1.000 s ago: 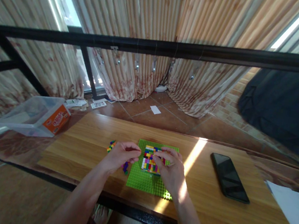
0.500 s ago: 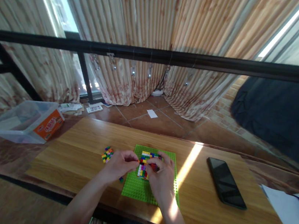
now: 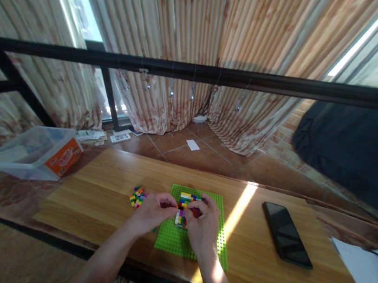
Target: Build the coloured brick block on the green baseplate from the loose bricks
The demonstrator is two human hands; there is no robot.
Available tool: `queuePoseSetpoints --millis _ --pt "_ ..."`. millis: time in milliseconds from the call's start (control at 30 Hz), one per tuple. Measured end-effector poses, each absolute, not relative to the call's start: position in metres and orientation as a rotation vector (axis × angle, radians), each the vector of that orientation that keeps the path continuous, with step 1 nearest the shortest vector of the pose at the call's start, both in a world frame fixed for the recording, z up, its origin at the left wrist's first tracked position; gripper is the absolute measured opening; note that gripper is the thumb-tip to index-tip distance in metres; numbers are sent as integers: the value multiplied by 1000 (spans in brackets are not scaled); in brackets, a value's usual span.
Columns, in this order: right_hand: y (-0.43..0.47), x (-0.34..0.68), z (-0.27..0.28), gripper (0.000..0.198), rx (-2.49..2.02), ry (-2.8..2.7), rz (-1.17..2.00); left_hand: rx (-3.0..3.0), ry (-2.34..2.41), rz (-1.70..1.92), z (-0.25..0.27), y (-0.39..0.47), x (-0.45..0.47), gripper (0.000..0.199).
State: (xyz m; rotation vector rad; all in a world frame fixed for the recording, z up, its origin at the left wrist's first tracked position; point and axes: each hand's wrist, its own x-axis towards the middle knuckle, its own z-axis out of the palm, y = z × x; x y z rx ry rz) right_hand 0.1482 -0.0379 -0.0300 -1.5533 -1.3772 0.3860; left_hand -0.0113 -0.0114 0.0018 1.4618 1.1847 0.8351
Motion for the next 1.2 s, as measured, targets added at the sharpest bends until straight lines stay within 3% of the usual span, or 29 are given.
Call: queuePoseSetpoints --millis 400,633,1200 --pt "-37 147 -32 10 -1565 -1344 424 1441 1135 883 -2 -15 -11 5" --pt "-44 156 -22 21 -1496 -1379 414 1347 1108 892 2 -17 -8 7" --pt "-49 152 -16 16 -1412 -1599 325 1251 1043 925 1 -22 8 8"
